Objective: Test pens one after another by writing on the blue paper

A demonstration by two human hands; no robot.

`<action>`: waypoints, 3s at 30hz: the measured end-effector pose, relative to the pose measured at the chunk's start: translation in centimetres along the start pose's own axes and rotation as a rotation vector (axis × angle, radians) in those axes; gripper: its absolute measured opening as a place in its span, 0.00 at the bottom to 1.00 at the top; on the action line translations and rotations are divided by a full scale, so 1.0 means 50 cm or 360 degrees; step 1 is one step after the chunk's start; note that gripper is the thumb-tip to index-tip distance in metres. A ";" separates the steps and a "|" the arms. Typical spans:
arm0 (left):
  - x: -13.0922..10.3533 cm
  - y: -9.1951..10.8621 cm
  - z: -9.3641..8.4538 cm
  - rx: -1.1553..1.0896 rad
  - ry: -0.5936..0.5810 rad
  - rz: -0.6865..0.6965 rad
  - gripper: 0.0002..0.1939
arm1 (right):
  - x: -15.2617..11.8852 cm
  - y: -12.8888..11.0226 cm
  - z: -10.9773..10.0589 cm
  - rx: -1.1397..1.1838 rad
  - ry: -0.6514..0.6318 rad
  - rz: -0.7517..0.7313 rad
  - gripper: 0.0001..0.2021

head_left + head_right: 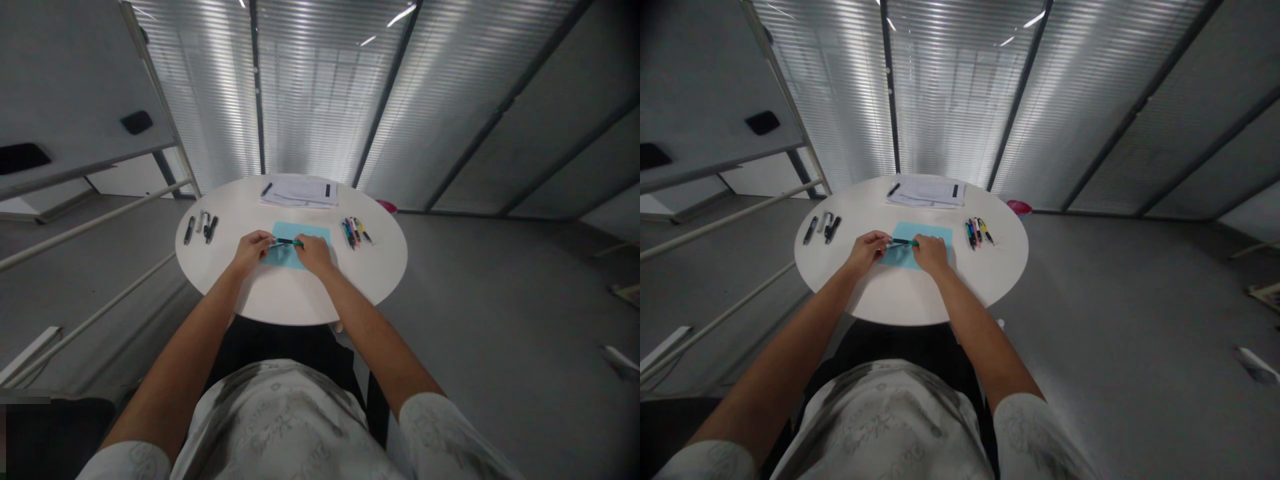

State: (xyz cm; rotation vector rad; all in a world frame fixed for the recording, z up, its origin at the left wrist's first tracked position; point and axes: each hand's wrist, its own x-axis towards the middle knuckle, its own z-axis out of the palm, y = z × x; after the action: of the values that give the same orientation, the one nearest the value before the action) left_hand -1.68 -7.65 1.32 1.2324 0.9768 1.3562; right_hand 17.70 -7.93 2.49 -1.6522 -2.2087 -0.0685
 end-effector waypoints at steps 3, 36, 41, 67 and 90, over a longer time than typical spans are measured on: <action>-0.003 0.004 0.002 -0.0026 0.0001 -0.0010 0.11 | -0.001 0.000 -0.001 -0.0032 -0.0008 0.0033 0.12; 0.004 -0.011 -0.006 0.0152 -0.0059 -0.0004 0.20 | -0.004 -0.001 0.003 -0.0027 -0.0181 0.0121 0.13; 0.001 -0.005 -0.005 0.0111 -0.0051 -0.0031 0.22 | 0.003 0.007 0.011 0.0246 -0.0071 0.0236 0.13; 0.001 -0.001 -0.005 0.0036 -0.0038 -0.0071 0.10 | 0.035 0.052 0.044 0.1320 0.0190 0.0475 0.17; 0.003 -0.007 -0.010 0.0084 -0.0096 -0.0040 0.10 | 0.008 0.044 0.001 0.0310 0.0068 0.0272 0.22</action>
State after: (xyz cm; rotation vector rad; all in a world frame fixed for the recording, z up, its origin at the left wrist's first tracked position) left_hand -2.12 -7.40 0.92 1.2891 0.9884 1.2738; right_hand 19.65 -6.86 2.18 -1.7050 -1.9660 0.1510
